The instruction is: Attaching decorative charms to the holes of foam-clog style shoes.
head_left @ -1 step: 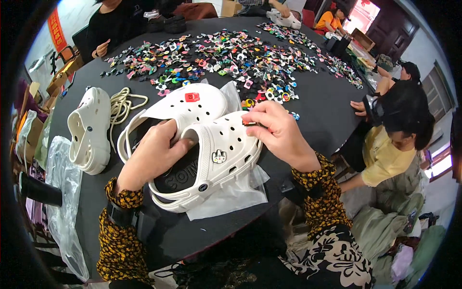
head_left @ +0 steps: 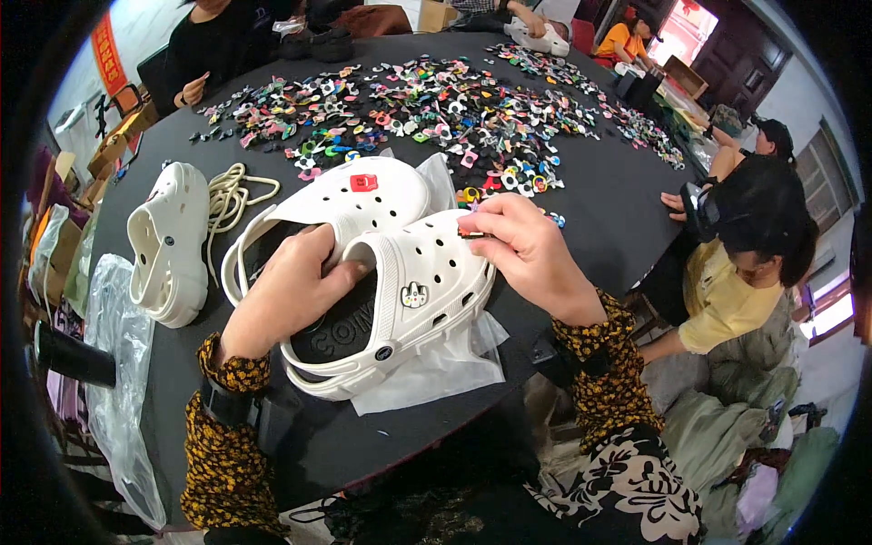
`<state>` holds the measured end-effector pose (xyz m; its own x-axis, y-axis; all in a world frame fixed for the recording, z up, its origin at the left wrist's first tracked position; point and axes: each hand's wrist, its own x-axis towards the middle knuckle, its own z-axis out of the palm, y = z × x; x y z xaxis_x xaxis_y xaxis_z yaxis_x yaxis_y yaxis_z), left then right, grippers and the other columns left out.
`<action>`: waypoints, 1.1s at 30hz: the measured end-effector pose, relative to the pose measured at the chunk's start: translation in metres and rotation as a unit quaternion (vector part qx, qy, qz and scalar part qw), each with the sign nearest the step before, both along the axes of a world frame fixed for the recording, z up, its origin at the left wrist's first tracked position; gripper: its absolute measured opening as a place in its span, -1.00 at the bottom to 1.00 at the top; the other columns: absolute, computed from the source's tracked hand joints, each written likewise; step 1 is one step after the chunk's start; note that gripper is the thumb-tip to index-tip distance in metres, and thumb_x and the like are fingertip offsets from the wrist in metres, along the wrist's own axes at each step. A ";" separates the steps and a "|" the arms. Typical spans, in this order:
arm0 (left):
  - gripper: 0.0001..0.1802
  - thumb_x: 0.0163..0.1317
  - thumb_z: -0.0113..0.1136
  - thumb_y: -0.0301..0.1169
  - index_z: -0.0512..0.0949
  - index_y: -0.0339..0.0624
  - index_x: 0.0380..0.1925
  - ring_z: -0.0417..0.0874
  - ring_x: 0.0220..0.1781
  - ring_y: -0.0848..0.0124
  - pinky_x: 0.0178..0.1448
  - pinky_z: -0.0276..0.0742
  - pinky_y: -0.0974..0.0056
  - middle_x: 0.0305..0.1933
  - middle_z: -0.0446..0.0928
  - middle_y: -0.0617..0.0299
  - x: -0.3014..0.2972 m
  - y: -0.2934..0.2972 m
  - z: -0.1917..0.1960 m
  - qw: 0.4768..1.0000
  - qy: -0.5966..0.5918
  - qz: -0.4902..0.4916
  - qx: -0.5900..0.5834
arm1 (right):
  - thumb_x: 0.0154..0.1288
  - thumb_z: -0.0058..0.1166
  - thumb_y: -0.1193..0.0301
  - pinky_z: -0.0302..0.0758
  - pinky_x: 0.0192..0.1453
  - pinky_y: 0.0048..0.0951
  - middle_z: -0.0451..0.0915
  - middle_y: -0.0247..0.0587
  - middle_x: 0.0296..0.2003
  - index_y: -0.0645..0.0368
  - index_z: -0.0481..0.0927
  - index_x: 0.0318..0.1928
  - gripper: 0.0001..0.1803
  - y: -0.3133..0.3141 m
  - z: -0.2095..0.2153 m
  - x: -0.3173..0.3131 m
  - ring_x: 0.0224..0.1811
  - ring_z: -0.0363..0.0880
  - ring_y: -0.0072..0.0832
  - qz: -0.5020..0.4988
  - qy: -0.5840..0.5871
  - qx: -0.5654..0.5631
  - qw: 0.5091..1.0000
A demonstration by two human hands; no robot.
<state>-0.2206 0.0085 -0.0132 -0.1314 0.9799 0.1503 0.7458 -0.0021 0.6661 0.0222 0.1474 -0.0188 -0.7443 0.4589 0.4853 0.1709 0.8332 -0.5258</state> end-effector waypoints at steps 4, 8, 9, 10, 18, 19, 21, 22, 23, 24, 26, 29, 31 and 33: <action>-0.62 0.14 0.23 -0.28 0.40 -0.46 -0.53 0.49 -0.41 -0.11 -0.29 0.39 0.05 -0.47 0.47 -0.23 0.000 -0.001 0.000 1.000 -0.007 -0.006 0.008 | 0.11 0.17 0.64 0.49 -0.13 -0.49 0.57 -0.19 -0.29 0.30 0.61 -0.26 -0.85 -0.001 0.001 -0.004 -0.22 0.56 -0.43 0.002 0.040 0.023 0.999; -0.62 0.15 0.23 -0.28 0.41 -0.45 -0.53 0.49 -0.43 -0.10 -0.30 0.39 0.04 -0.50 0.47 -0.22 0.000 -0.001 0.000 1.000 -0.004 -0.008 0.007 | 0.12 0.13 0.67 0.49 -0.19 -0.52 0.58 -0.19 -0.36 0.32 0.58 -0.23 -0.83 -0.007 0.005 -0.015 -0.32 0.56 -0.46 -0.026 0.074 -0.094 0.992; -0.62 0.15 0.23 -0.28 0.41 -0.45 -0.53 0.49 -0.44 -0.10 -0.31 0.39 0.04 -0.51 0.47 -0.22 0.000 -0.001 0.000 1.000 0.000 -0.005 -0.006 | 0.13 0.13 0.67 0.48 -0.20 -0.52 0.58 -0.19 -0.35 0.31 0.57 -0.23 -0.84 -0.006 0.007 -0.019 -0.32 0.56 -0.48 -0.011 0.068 -0.079 0.994; -0.62 0.15 0.23 -0.28 0.41 -0.45 -0.53 0.49 -0.44 -0.10 -0.31 0.39 0.04 -0.51 0.47 -0.22 0.000 -0.001 0.000 1.000 -0.009 -0.015 0.013 | 0.13 0.13 0.67 0.48 -0.20 -0.52 0.58 -0.19 -0.35 0.31 0.57 -0.23 -0.84 -0.006 0.009 -0.022 -0.32 0.56 -0.48 -0.011 0.067 -0.080 0.994; -0.66 0.15 0.20 -0.33 0.39 -0.44 -0.52 0.44 -0.51 0.00 -0.36 0.36 0.08 -0.53 0.46 -0.18 0.000 0.000 -0.002 0.999 -0.030 -0.011 0.022 | 0.12 0.12 0.63 0.45 -0.18 -0.40 0.55 -0.14 -0.37 0.28 0.55 -0.30 -0.89 -0.009 0.007 -0.022 -0.31 0.53 -0.33 0.006 0.065 -0.004 0.998; -0.66 0.15 0.20 -0.33 0.39 -0.44 -0.51 0.42 -0.52 0.03 -0.37 0.35 0.09 -0.54 0.45 -0.17 0.000 0.001 -0.003 0.999 -0.032 -0.005 0.011 | 0.11 0.12 0.59 0.43 -0.14 -0.30 0.54 -0.09 -0.38 0.26 0.55 -0.33 -0.91 -0.009 0.007 -0.020 -0.26 0.52 -0.20 0.002 0.078 0.001 0.997; -0.66 0.14 0.20 -0.33 0.38 -0.44 -0.52 0.40 -0.54 0.06 -0.38 0.34 0.10 -0.56 0.43 -0.16 -0.001 0.000 -0.004 0.999 -0.036 -0.005 0.009 | 0.10 0.12 0.58 0.43 -0.16 -0.31 0.54 -0.10 -0.39 0.26 0.55 -0.34 -0.92 -0.008 0.006 -0.014 -0.28 0.52 -0.20 -0.007 0.075 0.002 0.997; -0.66 0.14 0.21 -0.33 0.38 -0.44 -0.52 0.37 -0.55 0.09 -0.40 0.32 0.11 -0.57 0.42 -0.14 -0.001 0.001 -0.004 0.999 -0.038 0.005 -0.004 | 0.09 0.13 0.58 0.43 -0.17 -0.31 0.53 -0.11 -0.40 0.26 0.55 -0.35 -0.92 -0.007 0.006 -0.011 -0.29 0.51 -0.21 -0.012 0.073 0.003 0.997; -0.66 0.14 0.21 -0.33 0.38 -0.44 -0.52 0.37 -0.55 0.09 -0.40 0.32 0.11 -0.57 0.42 -0.14 -0.002 0.001 -0.004 0.999 -0.039 0.001 0.000 | 0.09 0.14 0.58 0.42 -0.18 -0.32 0.52 -0.12 -0.40 0.26 0.55 -0.35 -0.92 -0.007 0.006 -0.008 -0.30 0.51 -0.21 -0.016 0.069 0.007 0.997; -0.74 0.15 0.18 -0.38 0.43 -0.42 -0.40 0.37 -0.52 0.29 -0.37 0.35 0.21 -0.54 0.45 0.01 -0.003 0.001 -0.004 1.000 -0.009 0.000 -0.017 | 0.08 0.14 0.58 0.42 -0.18 -0.31 0.53 -0.12 -0.40 0.25 0.56 -0.37 -0.93 -0.007 0.005 -0.005 -0.29 0.51 -0.21 -0.026 0.065 -0.006 0.998; -0.76 0.15 0.17 -0.42 0.49 -0.41 -0.28 0.39 -0.48 0.46 -0.33 0.39 0.30 -0.51 0.49 0.13 -0.004 0.001 -0.005 0.999 0.020 0.002 -0.043 | 0.08 0.14 0.57 0.41 -0.15 -0.30 0.53 -0.12 -0.39 0.24 0.56 -0.36 -0.92 -0.009 0.001 -0.001 -0.27 0.51 -0.20 -0.032 0.068 -0.006 0.997; -0.75 0.15 0.18 -0.41 0.49 -0.41 -0.26 0.41 -0.47 0.44 -0.31 0.41 0.28 -0.49 0.51 0.10 -0.004 0.001 -0.006 0.999 0.041 0.003 -0.035 | 0.09 0.14 0.56 0.40 -0.10 -0.27 0.53 -0.12 -0.39 0.23 0.55 -0.35 -0.91 -0.013 -0.005 0.002 -0.25 0.50 -0.18 -0.041 0.072 -0.002 0.997; -0.73 0.15 0.19 -0.40 0.49 -0.42 -0.25 0.42 -0.45 0.43 -0.29 0.42 0.26 -0.48 0.52 0.09 -0.004 0.001 -0.007 0.999 0.036 -0.013 -0.012 | 0.09 0.14 0.56 0.39 -0.08 -0.25 0.53 -0.12 -0.38 0.22 0.55 -0.34 -0.91 -0.014 -0.007 0.003 -0.24 0.50 -0.17 -0.047 0.075 0.001 0.996; -0.64 0.12 0.23 -0.31 0.39 -0.44 -0.53 0.36 -0.55 0.12 -0.39 0.31 0.10 -0.59 0.40 -0.11 -0.002 0.001 -0.008 1.000 0.001 -0.002 0.013 | 0.10 0.13 0.55 0.38 -0.06 -0.24 0.53 -0.12 -0.37 0.21 0.54 -0.33 -0.90 -0.014 -0.005 0.003 -0.23 0.50 -0.16 -0.042 0.064 0.011 0.997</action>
